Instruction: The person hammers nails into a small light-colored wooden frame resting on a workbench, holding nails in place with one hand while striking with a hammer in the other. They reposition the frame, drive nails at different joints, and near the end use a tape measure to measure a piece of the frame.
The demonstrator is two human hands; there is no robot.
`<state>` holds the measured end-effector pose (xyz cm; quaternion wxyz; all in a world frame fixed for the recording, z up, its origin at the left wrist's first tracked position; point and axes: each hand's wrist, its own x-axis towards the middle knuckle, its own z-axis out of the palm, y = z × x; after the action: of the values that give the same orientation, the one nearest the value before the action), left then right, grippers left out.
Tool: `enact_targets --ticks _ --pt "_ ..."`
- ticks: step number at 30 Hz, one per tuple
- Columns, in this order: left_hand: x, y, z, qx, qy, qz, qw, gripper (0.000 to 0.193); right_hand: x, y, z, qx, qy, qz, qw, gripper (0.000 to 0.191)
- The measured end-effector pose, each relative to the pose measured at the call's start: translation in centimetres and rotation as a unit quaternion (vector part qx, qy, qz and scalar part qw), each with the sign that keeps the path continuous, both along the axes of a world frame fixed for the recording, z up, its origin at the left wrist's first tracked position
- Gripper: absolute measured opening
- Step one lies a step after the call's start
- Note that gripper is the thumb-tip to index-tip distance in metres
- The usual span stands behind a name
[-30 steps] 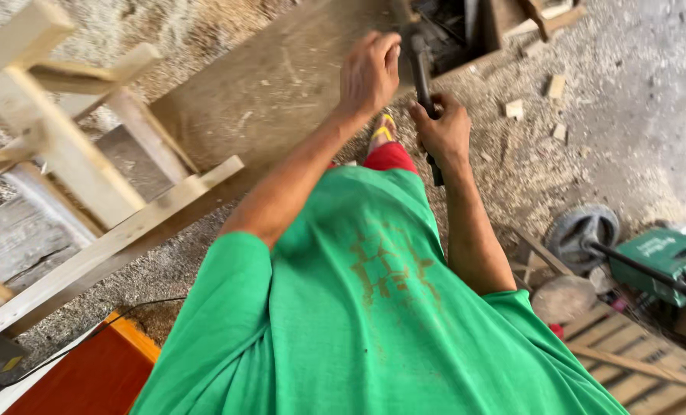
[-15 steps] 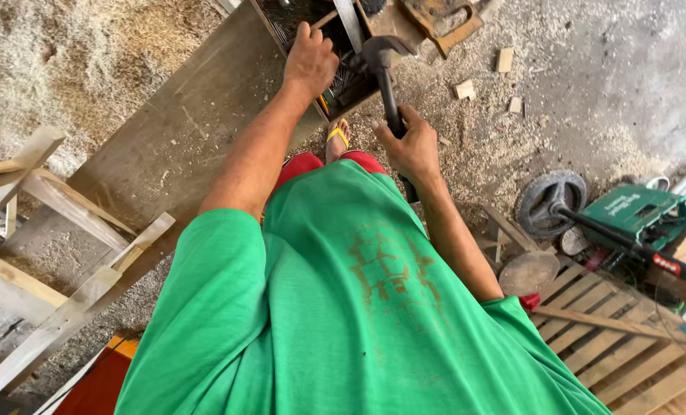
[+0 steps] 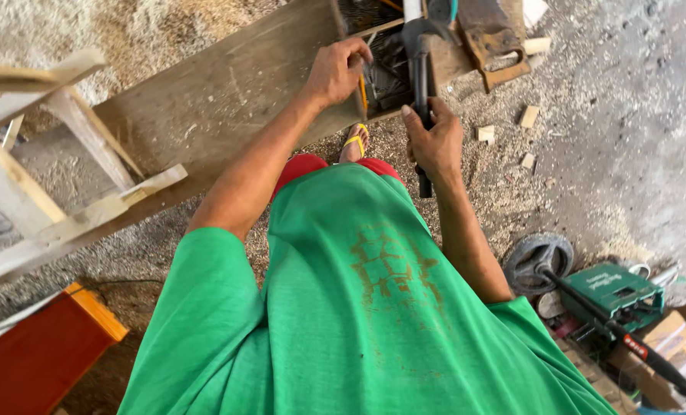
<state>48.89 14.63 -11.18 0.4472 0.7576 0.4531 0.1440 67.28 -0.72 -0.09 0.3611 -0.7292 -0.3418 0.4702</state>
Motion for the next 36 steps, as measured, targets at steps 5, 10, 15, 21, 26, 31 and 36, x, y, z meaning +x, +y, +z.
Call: enact_targets --ticks 5,10,15,21,26,31,36 --pt "-3.7 -3.4 5.0 -0.120 -0.321 0.065 0.937 0.039 -2.8 0.5 1.7 0.035 0.021 0.035 0.999 0.023" --pt "-10.6 -8.4 11.8 -0.030 -0.295 0.163 0.941 0.019 -9.8 -0.6 4.5 0.069 0.048 0.089 0.993 0.023" --pt "-23.6 -13.4 16.3 0.410 -0.200 0.262 0.851 0.008 -18.7 -3.9 7.8 0.135 0.120 0.169 0.969 0.029" --pt "-41.3 -17.2 15.4 0.357 -0.270 0.335 0.830 0.016 -29.5 -7.6 12.3 0.207 0.107 0.302 0.924 0.026" --pt "-45.4 -17.0 10.7 0.385 -0.245 0.275 0.846 0.009 -35.7 -9.6 15.2 0.202 0.014 0.365 0.909 0.026" --pt "-45.7 -17.5 7.7 0.342 -0.238 0.265 0.870 0.009 -37.2 -10.2 16.7 0.259 -0.063 0.373 0.889 0.026" --pt "-44.9 -17.4 7.3 0.383 -0.237 0.256 0.856 0.009 -37.3 -9.1 18.2 0.341 -0.202 0.393 0.829 0.024"
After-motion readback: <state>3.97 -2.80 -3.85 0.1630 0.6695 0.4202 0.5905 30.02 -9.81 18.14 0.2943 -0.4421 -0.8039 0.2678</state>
